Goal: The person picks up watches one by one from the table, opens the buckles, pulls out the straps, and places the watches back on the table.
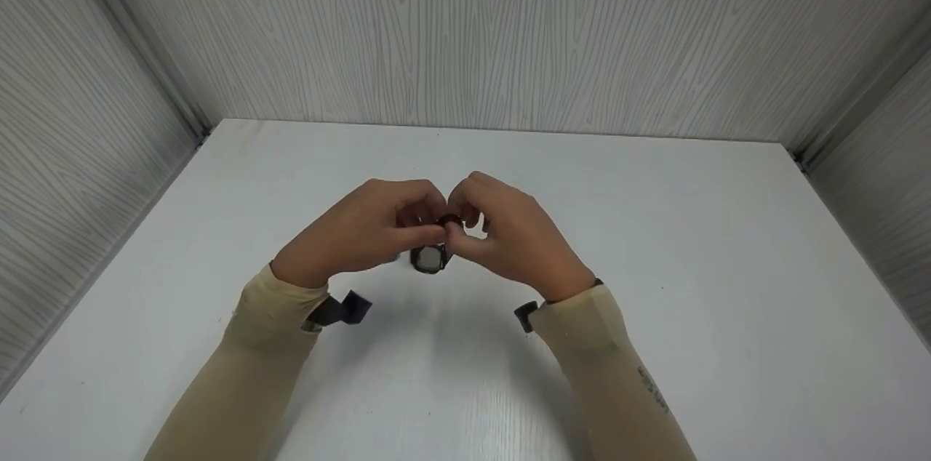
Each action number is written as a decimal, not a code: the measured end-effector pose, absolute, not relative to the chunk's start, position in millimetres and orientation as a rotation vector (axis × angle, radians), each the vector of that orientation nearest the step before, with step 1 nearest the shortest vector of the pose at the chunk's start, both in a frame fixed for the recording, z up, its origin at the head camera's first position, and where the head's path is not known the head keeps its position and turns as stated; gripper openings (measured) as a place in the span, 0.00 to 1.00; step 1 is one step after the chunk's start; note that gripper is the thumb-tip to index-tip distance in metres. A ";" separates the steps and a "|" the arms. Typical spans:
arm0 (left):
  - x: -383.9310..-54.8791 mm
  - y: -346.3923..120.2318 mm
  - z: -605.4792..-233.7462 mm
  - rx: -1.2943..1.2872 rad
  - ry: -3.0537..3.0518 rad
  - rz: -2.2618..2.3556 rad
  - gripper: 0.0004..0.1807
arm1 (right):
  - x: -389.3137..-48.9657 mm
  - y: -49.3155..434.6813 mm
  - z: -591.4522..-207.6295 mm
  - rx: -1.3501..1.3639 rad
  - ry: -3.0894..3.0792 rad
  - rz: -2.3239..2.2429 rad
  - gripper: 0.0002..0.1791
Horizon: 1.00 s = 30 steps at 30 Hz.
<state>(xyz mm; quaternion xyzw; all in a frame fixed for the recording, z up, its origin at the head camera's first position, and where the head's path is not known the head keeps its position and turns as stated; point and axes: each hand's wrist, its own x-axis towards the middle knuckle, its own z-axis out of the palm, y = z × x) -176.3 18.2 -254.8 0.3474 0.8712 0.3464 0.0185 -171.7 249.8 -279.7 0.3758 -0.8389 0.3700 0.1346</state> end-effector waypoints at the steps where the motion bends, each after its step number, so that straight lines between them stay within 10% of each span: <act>1: -176.6 18.1 -255.0 1.076 2.700 1.072 0.06 | -171.6 249.8 -279.7 1.082 -2.433 1.075 0.10; 30: -176.6 15.0 -259.1 1.190 2.748 1.187 0.06 | -166.4 246.0 -283.3 1.122 -2.418 1.066 0.09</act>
